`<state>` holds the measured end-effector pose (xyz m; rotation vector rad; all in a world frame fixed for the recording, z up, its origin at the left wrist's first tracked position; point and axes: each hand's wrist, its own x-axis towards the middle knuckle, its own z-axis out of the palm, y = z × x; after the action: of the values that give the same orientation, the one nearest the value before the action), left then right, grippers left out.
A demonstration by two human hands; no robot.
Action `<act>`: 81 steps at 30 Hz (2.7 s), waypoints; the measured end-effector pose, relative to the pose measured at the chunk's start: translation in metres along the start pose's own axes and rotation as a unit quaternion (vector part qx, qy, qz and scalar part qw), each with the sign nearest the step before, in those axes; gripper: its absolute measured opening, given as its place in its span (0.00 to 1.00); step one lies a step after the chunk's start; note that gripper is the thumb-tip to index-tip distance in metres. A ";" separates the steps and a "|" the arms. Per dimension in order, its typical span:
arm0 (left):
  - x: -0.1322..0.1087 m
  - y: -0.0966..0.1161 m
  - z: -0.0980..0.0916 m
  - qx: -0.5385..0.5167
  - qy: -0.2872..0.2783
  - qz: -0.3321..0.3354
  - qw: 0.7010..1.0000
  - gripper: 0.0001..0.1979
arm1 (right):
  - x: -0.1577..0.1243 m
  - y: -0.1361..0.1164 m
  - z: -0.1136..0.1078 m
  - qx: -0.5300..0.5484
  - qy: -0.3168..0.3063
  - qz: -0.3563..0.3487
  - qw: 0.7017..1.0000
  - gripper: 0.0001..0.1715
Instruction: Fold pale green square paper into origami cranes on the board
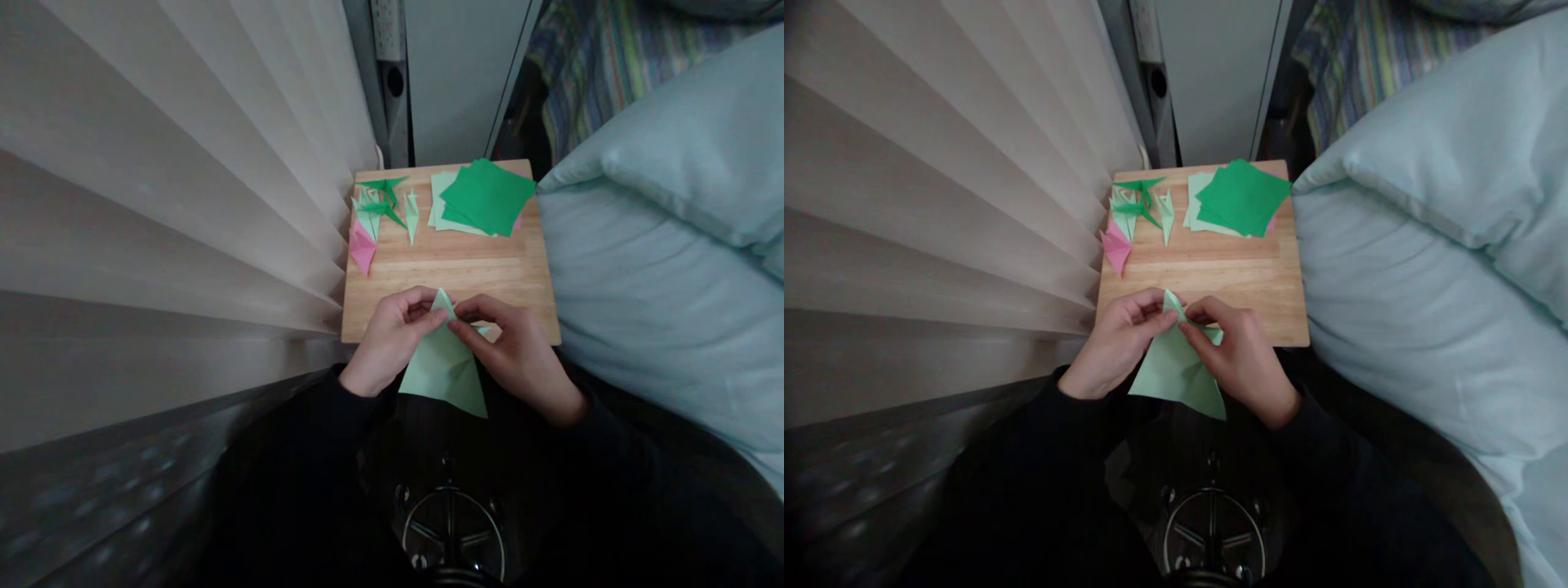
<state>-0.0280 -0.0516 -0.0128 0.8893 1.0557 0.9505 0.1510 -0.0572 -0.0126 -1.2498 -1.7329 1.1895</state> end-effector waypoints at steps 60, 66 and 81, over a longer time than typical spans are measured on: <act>-0.006 0.006 0.008 0.165 0.151 0.108 0.969 0.02 | -0.003 -0.013 -0.002 -0.097 0.133 -0.095 0.982 0.09; -0.006 0.006 0.008 0.173 0.130 0.104 0.971 0.02 | -0.003 -0.014 -0.002 -0.081 0.127 -0.061 0.987 0.09; -0.007 0.002 0.009 0.186 0.132 0.047 0.973 0.13 | -0.003 -0.015 -0.002 -0.072 0.137 -0.040 0.987 0.09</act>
<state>-0.0217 -0.0589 -0.0063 1.1490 1.4621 0.9860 0.1489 -0.0608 0.0020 -1.3443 -1.6686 0.8159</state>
